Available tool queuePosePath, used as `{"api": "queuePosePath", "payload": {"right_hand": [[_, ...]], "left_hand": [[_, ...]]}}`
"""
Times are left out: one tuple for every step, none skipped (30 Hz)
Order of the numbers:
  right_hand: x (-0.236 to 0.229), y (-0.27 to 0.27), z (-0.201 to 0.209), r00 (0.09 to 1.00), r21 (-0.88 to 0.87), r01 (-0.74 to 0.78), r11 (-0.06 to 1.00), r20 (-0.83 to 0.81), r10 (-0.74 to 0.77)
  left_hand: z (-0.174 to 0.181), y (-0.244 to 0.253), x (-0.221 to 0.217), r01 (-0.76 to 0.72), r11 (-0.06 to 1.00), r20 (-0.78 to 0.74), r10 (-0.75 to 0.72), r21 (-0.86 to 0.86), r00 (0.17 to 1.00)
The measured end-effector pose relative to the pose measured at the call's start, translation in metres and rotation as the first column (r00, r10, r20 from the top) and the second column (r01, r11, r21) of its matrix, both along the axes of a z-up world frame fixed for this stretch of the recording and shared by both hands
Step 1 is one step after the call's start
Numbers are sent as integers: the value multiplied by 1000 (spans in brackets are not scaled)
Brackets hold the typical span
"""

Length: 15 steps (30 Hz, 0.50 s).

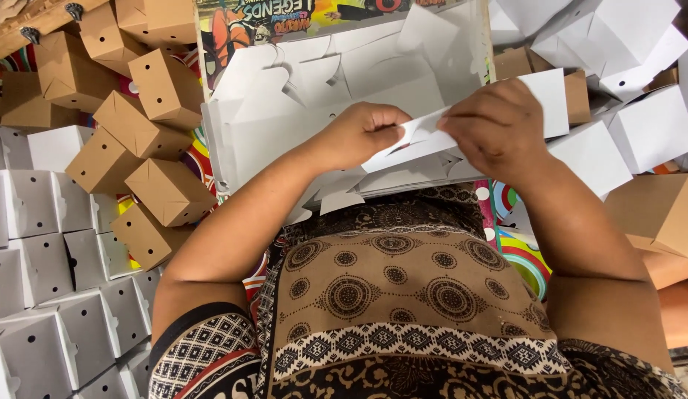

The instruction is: Assembling small white cardboard boxes by folding flat sheets and tucking in tabs.

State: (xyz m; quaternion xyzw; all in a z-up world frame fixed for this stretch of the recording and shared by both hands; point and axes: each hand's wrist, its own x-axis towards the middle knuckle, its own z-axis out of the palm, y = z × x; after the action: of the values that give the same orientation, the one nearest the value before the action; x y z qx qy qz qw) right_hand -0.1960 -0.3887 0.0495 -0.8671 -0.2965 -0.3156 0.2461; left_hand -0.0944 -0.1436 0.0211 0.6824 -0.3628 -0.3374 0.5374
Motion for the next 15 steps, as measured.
{"api": "queuePosePath", "payload": {"right_hand": [[0,5,0,1000,-26,-30,999,1,30],[1,8,2,1000,-26,-31,999,1,31],[2,11,4,997,-30,-61,998,-38,60],[3,15,6,993,-33,-92,995,-76,89],[5,15,4,993,-33,-91,995,-73,88],[7,15,3,989,-41,-107,993,-104,103],[9,15,2,984,-48,-123,991,-133,116],[11,17,3,985,-48,-121,992,-130,114],[14,19,5,982,-51,-142,989,-136,134],[16,22,6,978,-53,-164,985,-142,155],[20,23,15,978,-50,-164,985,-138,156],[24,25,23,980,-105,-155,982,-141,139],[28,26,32,982,-161,-144,976,-142,121],[34,28,37,983,-160,-142,977,-136,121],[39,30,42,987,-191,-145,971,-102,127]], "left_hand": [[-2,-1,-1,-1,999,25,0,32,1000],[2,-3,-3,-2,999,25,1,32,1000],[7,-4,-5,-33,999,73,31,32,997],[12,-5,-7,-65,997,122,61,30,991],[10,-6,-6,-64,998,125,60,30,990],[9,-7,-6,-57,998,67,55,37,996],[8,-8,-6,-49,998,10,48,44,999],[2,-8,-3,-47,998,14,46,45,999],[-5,-8,0,-64,998,-21,64,10,998],[-11,-7,3,-81,996,-57,80,-23,995],[-6,-7,4,-82,996,-53,81,-20,995],[0,-6,5,-91,995,-128,86,-29,988],[5,-6,8,-99,994,-201,89,-38,976],[11,-3,11,-98,995,-195,89,-37,977],[17,1,14,-96,994,-198,82,-60,977]]}}
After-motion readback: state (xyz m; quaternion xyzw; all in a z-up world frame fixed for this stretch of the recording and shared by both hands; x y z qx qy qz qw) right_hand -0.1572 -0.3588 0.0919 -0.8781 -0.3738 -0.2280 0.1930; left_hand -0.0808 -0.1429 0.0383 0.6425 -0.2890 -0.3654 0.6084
